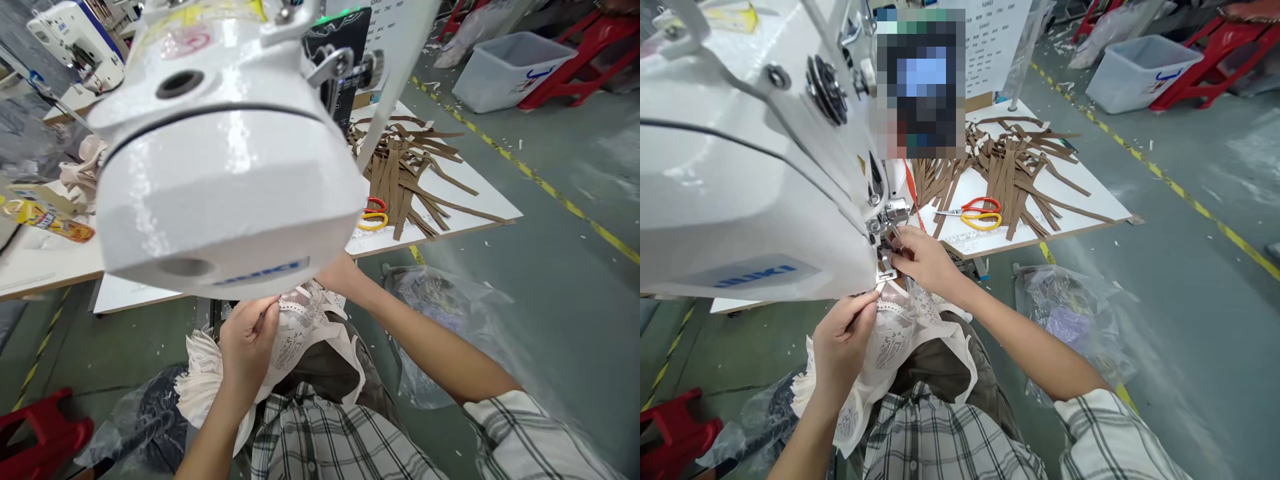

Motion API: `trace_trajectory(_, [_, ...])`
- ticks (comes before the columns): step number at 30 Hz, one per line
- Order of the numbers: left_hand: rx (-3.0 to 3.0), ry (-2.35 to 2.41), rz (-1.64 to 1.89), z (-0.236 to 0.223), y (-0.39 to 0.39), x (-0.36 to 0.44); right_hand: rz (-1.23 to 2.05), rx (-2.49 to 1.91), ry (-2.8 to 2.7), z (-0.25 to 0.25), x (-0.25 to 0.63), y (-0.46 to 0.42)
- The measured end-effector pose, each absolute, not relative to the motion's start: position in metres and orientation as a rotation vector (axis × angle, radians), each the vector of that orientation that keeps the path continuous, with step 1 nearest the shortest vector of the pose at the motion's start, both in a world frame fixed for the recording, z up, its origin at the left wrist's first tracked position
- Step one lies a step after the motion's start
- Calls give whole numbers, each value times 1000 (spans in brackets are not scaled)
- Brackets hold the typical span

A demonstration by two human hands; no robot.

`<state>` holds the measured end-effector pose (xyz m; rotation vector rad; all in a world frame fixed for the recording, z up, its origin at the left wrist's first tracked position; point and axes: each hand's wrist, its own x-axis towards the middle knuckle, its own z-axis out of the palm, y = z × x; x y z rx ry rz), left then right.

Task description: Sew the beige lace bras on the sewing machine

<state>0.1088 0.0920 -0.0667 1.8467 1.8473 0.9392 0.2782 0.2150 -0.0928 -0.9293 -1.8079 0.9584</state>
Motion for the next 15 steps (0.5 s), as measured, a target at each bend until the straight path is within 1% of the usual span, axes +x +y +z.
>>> trace_trajectory(15, [1996, 1963, 803, -67, 99, 107, 985, -954, -1820, -92, 278, 222])
